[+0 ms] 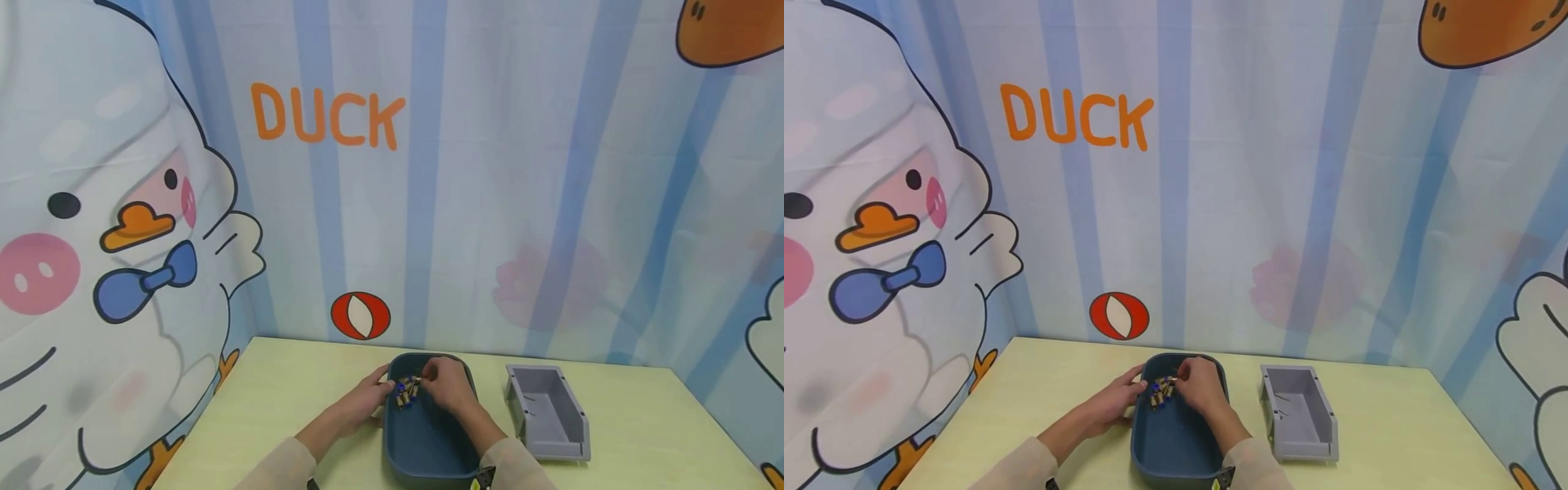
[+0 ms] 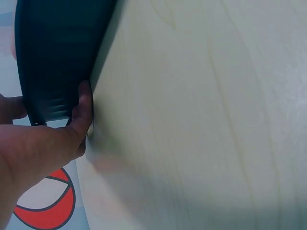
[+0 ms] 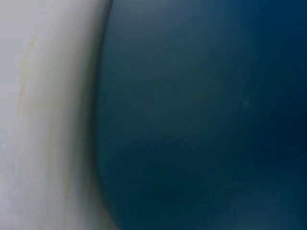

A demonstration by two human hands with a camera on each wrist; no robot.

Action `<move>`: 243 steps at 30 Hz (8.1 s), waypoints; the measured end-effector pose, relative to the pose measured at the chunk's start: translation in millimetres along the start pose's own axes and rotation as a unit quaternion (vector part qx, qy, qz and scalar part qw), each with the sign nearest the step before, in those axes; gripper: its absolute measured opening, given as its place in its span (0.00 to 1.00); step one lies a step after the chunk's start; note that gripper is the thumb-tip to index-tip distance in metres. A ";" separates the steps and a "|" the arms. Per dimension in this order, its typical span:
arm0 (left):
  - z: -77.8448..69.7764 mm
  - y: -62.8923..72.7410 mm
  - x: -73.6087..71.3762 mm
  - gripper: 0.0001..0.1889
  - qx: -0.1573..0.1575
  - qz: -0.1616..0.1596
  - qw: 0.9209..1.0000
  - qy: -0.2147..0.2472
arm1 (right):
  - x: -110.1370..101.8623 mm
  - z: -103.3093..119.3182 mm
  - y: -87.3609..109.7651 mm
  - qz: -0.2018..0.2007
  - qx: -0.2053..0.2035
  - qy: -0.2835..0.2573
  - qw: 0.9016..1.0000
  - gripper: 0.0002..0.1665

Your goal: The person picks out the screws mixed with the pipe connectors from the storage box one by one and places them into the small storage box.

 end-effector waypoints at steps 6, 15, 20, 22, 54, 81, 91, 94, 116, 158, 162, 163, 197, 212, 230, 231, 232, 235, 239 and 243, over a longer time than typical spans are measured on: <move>2.6 -2.4 -1.1 0.30 -0.006 -0.002 1.000 0.006 | 3.4 -3.4 -1.7 0.013 0.007 0.010 1.000 0.04; -0.2 0.5 1.5 0.30 -0.005 0.000 1.000 0.005 | 3.2 -5.5 0.1 0.015 -0.013 0.023 1.000 0.07; -0.6 1.1 1.5 0.30 -0.003 -0.002 1.000 0.007 | 3.1 -4.0 1.7 0.025 -0.021 0.023 0.999 0.10; 0.0 0.6 1.1 0.31 -0.003 -0.002 1.000 0.007 | 3.3 -3.2 2.2 0.028 -0.022 0.020 0.999 0.11; 2.0 -1.6 -1.6 0.31 -0.007 -0.002 1.000 0.005 | -4.0 10.8 1.5 0.045 -0.105 -0.034 0.993 0.07; 6.1 -4.3 -1.7 0.30 -0.006 -0.016 1.000 -0.004 | -72.1 10.1 15.4 0.116 -0.142 -0.089 0.979 0.03; 4.1 -5.7 3.1 0.30 -0.006 -0.016 1.000 0.000 | -93.9 -6.8 23.6 0.098 -0.120 -0.094 0.983 0.04; 1.4 -5.4 5.1 0.30 -0.003 -0.012 1.000 0.001 | -102.1 -11.3 25.1 0.102 -0.120 -0.099 0.983 0.04; 3.6 -4.3 1.6 0.30 -0.002 -0.014 1.000 0.004 | -141.5 -39.5 36.8 0.084 -0.109 -0.089 0.986 0.03; 3.1 -3.2 3.0 0.30 0.001 -0.018 1.000 0.003 | -171.4 -91.8 48.4 0.034 -0.042 -0.061 0.997 0.07; 3.1 -2.9 3.2 0.30 0.002 -0.018 1.000 0.005 | -171.4 -100.5 48.3 0.029 -0.035 -0.062 0.997 0.07; 2.7 -2.7 3.4 0.31 0.002 -0.019 1.000 0.006 | -171.1 -102.9 48.3 0.026 -0.034 -0.061 0.997 0.07; 1.9 -1.5 4.4 0.30 0.001 -0.024 1.000 0.004 | -153.9 -112.7 51.5 0.039 0.013 -0.046 0.998 0.07; 2.5 -2.7 4.5 0.30 -0.006 -0.024 1.000 0.004 | -131.4 -85.1 41.1 0.032 -0.039 -0.088 0.995 0.04; 3.5 -3.9 4.3 0.31 -0.006 -0.022 1.000 0.005 | -104.2 -44.4 20.0 0.057 -0.057 -0.105 0.991 0.04; 3.5 -3.9 4.3 0.30 -0.005 -0.022 1.000 0.005 | -103.1 -42.8 19.4 0.058 -0.062 -0.104 0.991 0.04; 3.6 -3.9 4.3 0.30 -0.005 -0.023 1.000 0.006 | -101.9 -41.4 18.7 0.059 -0.067 -0.103 0.991 0.05; 4.1 -4.0 4.3 0.31 -0.005 -0.024 1.000 0.006 | -97.0 -38.5 16.4 0.065 -0.083 -0.105 0.989 0.05; 4.5 -4.3 4.4 0.30 -0.005 -0.026 1.000 0.006 | -89.8 -35.5 13.6 0.076 -0.092 -0.115 0.986 0.05; 4.2 -4.4 4.6 0.30 -0.005 -0.028 1.000 0.006 | -83.4 -31.5 12.3 0.084 -0.084 -0.114 0.986 0.05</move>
Point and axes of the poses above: each hand's wrist, its own y-axis away from the middle knuckle, its own x-axis out of the palm, z = x × y, the point moved 2 cm from there along -y, towards the middle knuckle, and after that the axes turned 7 degrees about y, right-handed, at the moved point
